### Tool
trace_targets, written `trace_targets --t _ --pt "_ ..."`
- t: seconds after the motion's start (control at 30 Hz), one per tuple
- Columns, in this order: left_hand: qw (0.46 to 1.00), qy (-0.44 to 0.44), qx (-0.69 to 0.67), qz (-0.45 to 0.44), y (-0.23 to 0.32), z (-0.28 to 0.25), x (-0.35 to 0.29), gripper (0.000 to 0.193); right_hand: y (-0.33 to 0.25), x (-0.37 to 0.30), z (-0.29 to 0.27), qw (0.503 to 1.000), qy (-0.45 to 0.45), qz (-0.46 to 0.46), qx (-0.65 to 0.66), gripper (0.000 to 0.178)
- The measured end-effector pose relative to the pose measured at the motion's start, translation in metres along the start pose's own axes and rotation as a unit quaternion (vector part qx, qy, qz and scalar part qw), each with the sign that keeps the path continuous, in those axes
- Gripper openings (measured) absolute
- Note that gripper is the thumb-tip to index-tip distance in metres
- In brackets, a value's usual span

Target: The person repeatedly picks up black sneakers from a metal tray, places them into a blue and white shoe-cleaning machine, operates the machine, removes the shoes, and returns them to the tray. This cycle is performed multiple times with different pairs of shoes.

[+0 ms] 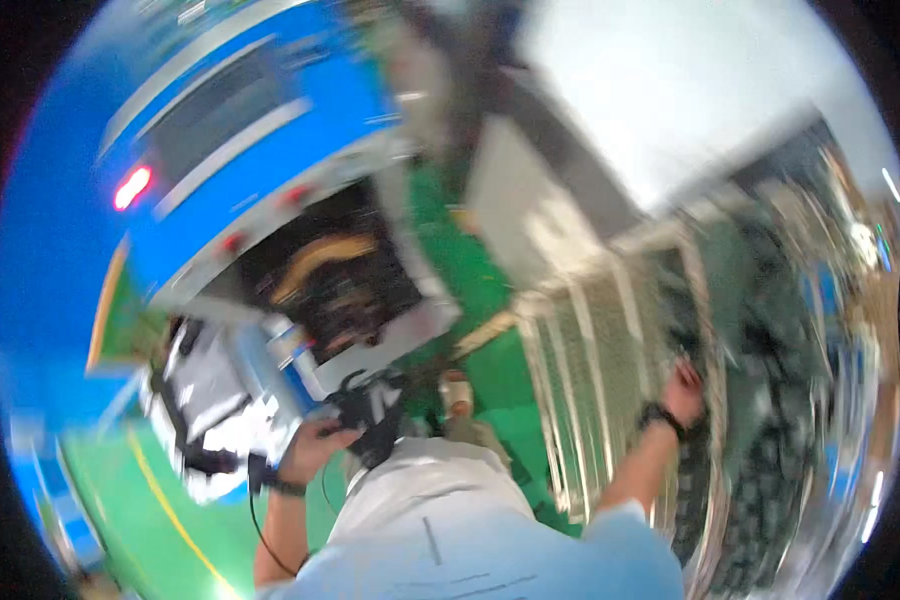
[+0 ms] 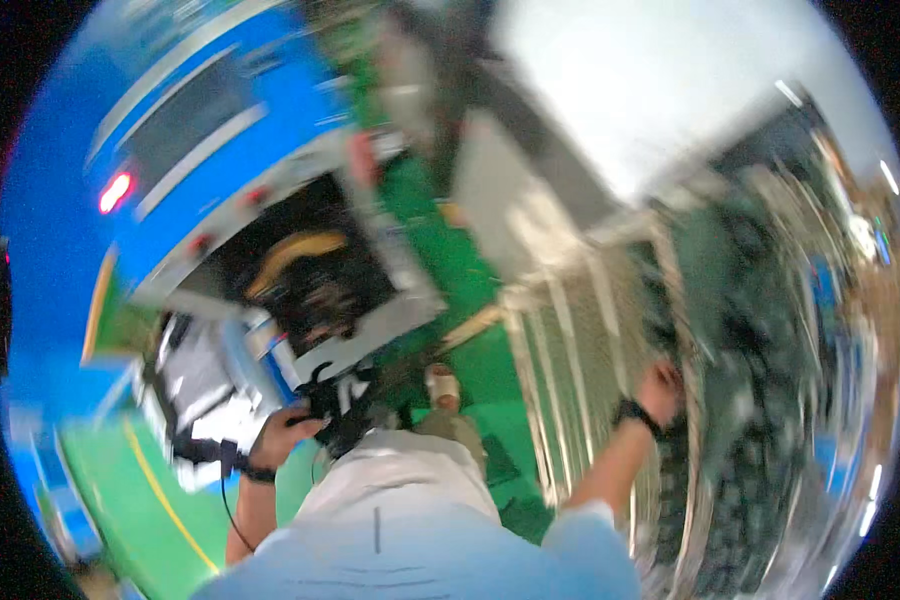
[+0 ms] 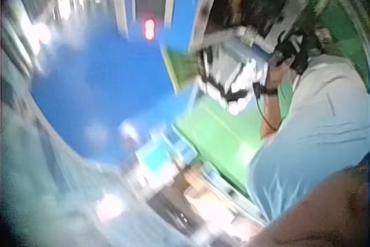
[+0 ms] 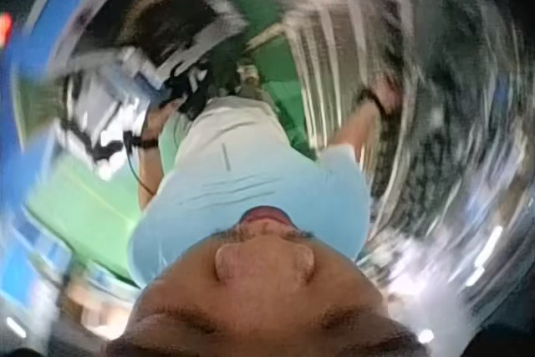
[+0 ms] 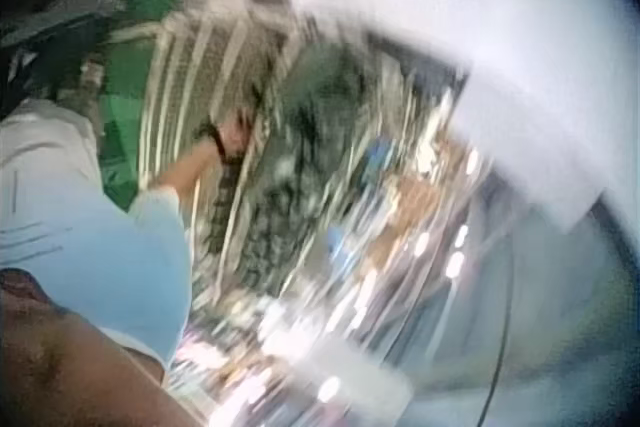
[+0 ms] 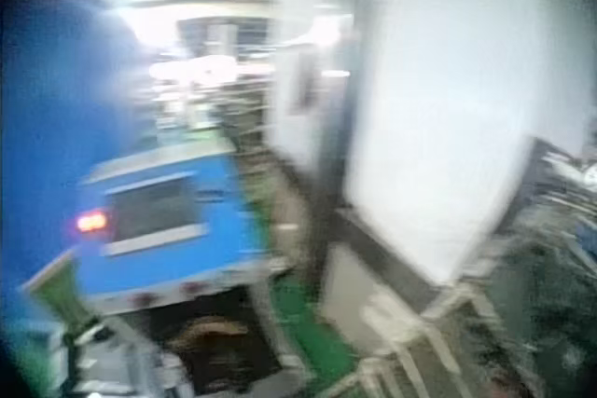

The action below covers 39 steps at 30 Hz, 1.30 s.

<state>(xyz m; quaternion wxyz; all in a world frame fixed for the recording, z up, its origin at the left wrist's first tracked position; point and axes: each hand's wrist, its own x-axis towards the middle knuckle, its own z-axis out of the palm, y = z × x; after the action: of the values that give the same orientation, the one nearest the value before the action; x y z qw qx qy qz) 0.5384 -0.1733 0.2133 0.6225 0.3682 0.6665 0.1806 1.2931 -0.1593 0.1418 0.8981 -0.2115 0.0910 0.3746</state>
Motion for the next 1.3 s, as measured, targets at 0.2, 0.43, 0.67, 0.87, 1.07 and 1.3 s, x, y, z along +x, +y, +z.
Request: trace_targets --t 0.2,0.43,0.67,0.87,1.07,1.3 --pt "0.987 0.143 -0.065 -0.016 -0.091 -0.124 -0.091 0.041 0.07 -0.054 -0.055 0.952 0.105 0.083 -0.276 0.034" --pt "0.791 0.546 0.248 -0.125 -0.306 -0.2 -0.042 0.04 0.365 -0.194 0.053 0.726 -0.104 0.478 -0.483 0.03" --pt "0.784 0.558 0.207 -0.176 -0.347 -0.26 -0.057 0.043 0.481 -0.354 0.098 0.462 -0.362 0.477 -0.654 0.044" --pt "0.786 0.576 0.141 -0.177 -0.369 -0.139 -0.177 0.041 0.513 -0.386 0.079 0.315 -0.399 0.512 -0.693 0.051" --pt "0.719 0.618 0.061 -0.312 -0.405 0.082 -0.352 0.043 0.511 -0.407 0.068 0.14 -0.553 0.478 -0.668 0.053" --pt "0.227 0.704 0.131 -0.66 -0.472 0.312 -0.588 0.033 0.521 -0.359 0.035 -0.007 -0.626 0.455 -0.633 0.056"
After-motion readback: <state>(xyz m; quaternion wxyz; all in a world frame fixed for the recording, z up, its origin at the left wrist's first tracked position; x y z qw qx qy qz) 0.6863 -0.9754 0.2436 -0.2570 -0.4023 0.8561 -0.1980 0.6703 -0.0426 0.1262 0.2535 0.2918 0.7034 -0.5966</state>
